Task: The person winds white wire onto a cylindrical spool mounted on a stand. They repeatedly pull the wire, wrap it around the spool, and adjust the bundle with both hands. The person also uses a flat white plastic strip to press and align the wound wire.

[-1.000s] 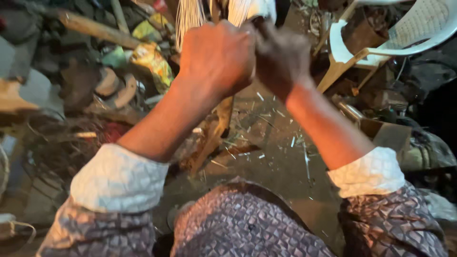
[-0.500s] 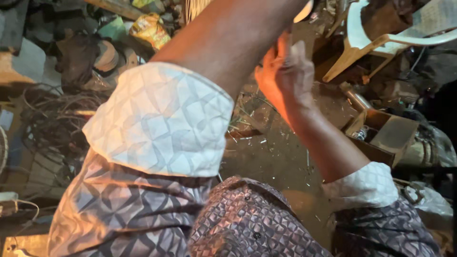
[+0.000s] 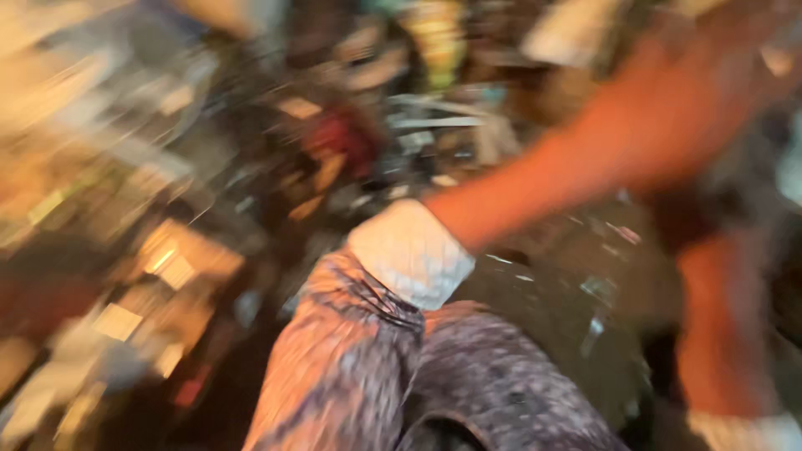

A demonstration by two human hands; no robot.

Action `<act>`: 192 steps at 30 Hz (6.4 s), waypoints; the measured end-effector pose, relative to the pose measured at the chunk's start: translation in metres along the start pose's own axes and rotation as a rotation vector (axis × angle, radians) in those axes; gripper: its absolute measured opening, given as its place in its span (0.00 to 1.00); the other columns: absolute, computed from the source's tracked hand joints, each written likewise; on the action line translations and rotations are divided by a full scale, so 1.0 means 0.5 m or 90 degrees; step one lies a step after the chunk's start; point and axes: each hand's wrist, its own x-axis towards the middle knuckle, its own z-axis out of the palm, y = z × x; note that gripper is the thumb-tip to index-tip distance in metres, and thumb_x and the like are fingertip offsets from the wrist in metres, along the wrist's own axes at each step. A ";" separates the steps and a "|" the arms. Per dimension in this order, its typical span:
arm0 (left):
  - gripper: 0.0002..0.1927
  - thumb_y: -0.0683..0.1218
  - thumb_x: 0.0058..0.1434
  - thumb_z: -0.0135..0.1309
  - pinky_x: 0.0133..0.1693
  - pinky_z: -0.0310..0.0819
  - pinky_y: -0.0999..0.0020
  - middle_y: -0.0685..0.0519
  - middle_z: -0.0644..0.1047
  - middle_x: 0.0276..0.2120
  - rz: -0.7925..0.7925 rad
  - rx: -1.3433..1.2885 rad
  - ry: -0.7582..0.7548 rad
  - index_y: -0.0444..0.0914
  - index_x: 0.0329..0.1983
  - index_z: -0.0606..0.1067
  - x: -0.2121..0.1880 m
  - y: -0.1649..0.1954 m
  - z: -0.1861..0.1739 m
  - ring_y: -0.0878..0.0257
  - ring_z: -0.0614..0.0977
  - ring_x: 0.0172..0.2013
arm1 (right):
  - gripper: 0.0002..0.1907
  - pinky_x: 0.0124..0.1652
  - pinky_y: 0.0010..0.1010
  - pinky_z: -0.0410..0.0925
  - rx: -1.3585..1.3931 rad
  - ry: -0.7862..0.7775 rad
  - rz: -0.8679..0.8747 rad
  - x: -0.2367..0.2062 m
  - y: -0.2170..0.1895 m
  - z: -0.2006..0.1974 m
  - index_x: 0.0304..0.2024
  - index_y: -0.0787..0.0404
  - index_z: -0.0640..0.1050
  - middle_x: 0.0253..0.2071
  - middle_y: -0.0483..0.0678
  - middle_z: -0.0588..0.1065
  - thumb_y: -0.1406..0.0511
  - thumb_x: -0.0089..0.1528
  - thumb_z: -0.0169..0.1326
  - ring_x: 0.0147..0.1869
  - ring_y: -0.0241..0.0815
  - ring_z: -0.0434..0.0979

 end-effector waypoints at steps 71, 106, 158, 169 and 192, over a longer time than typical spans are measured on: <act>0.08 0.40 0.65 0.60 0.37 0.78 0.71 0.53 0.82 0.35 -0.509 -0.477 -0.203 0.34 0.45 0.79 -0.049 0.369 -0.069 0.66 0.81 0.35 | 0.29 0.50 0.32 0.73 1.081 -0.141 -0.085 -0.162 0.088 -0.222 0.62 0.64 0.67 0.51 0.51 0.75 0.66 0.62 0.62 0.54 0.39 0.76; 0.22 0.46 0.71 0.51 0.30 0.74 0.74 0.45 0.80 0.40 -0.741 -0.472 -0.141 0.33 0.65 0.64 -0.153 0.197 0.015 0.63 0.82 0.29 | 0.47 0.70 0.26 0.55 1.360 0.017 -0.022 0.080 0.104 0.022 0.76 0.71 0.52 0.80 0.56 0.52 0.81 0.53 0.47 0.81 0.39 0.51; 0.21 0.57 0.76 0.42 0.23 0.63 0.72 0.58 0.71 0.24 -0.926 -0.769 -0.132 0.36 0.42 0.75 -0.105 0.283 0.110 0.69 0.70 0.22 | 0.26 0.32 0.35 0.72 1.336 -0.109 0.241 0.228 0.081 -0.042 0.65 0.69 0.70 0.49 0.58 0.72 0.71 0.63 0.51 0.37 0.46 0.78; 0.21 0.58 0.65 0.47 0.19 0.64 0.67 0.53 0.78 0.30 -1.210 -0.460 -0.121 0.38 0.50 0.73 -0.507 0.194 -0.141 0.61 0.78 0.22 | 0.33 0.34 0.40 0.74 1.355 -0.124 0.189 0.178 0.058 -0.063 0.67 0.72 0.64 0.54 0.56 0.73 0.78 0.58 0.50 0.36 0.47 0.80; 0.20 0.55 0.54 0.59 0.48 0.77 0.49 0.41 0.82 0.43 -1.390 0.427 0.142 0.38 0.44 0.80 -1.011 0.189 -0.696 0.44 0.84 0.44 | 0.17 0.41 0.41 0.71 1.278 -0.377 0.454 -0.062 -0.195 0.369 0.59 0.70 0.70 0.52 0.57 0.75 0.70 0.68 0.47 0.43 0.49 0.78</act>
